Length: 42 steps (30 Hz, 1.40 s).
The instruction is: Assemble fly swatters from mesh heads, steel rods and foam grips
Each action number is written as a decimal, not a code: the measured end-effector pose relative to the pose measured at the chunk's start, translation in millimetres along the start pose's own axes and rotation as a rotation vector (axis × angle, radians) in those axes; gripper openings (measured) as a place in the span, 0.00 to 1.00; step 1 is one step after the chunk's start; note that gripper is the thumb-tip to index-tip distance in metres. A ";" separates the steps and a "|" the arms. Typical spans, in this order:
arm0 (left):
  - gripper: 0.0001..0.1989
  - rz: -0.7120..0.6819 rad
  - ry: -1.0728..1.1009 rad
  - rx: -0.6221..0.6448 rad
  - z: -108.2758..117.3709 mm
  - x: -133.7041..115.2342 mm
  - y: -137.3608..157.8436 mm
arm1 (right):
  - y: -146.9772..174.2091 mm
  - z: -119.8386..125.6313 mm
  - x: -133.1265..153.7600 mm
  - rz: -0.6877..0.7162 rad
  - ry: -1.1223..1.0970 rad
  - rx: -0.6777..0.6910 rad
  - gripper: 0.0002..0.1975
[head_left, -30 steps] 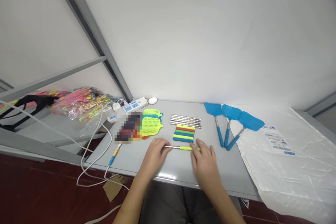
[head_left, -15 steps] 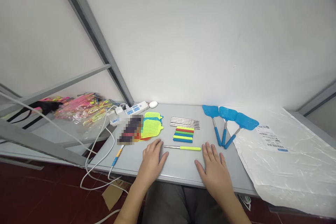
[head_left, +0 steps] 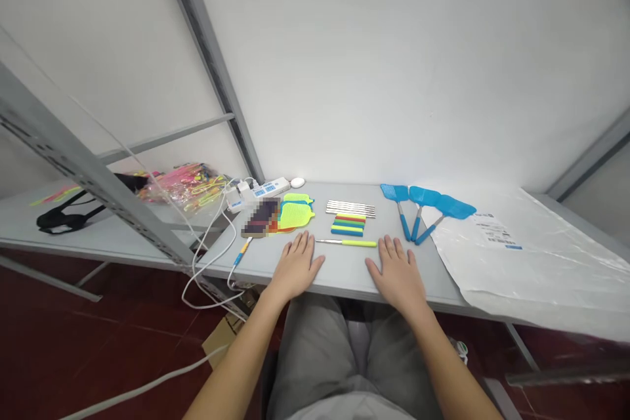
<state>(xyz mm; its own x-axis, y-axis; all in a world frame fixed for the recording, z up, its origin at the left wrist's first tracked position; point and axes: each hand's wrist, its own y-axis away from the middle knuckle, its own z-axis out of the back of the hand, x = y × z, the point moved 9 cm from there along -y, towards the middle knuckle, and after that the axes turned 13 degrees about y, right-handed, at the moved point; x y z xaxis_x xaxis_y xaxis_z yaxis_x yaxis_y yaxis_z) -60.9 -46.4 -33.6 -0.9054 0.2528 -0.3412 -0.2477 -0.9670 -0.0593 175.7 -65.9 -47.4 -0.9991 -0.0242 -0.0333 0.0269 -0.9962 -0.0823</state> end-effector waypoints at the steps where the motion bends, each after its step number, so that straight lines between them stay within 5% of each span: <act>1: 0.36 0.001 0.000 -0.006 0.0 0.1 0.3 | 0.2 0.9 -0.2 0.001 -0.001 -0.003 0.37; 23: 0.35 0.023 0.007 -0.035 3.2 2.0 3.0 | -0.1 0.6 -0.4 0.007 -0.023 0.007 0.36; 33: 0.30 -0.033 0.096 -0.143 16.5 0.8 5.1 | 3.0 4.8 -0.6 0.011 -0.017 -0.027 0.35; 39: 0.22 -0.004 0.141 -0.325 69.9 14.2 -44.6 | 3.3 6.8 0.2 0.012 -0.022 -0.047 0.34; 42: 0.20 -0.045 0.148 -0.288 84.1 14.6 -85.5 | 4.1 9.0 1.0 0.010 -0.017 -0.058 0.34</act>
<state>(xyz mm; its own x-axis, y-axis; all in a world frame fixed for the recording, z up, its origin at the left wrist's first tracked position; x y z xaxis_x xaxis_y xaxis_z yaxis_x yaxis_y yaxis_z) -81.9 42.6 45.4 -0.8307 0.3083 -0.4635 -0.1594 -0.9295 -0.3326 174.5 -70.8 -38.9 -0.9992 -0.0360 -0.0175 0.0381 -0.9895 -0.1393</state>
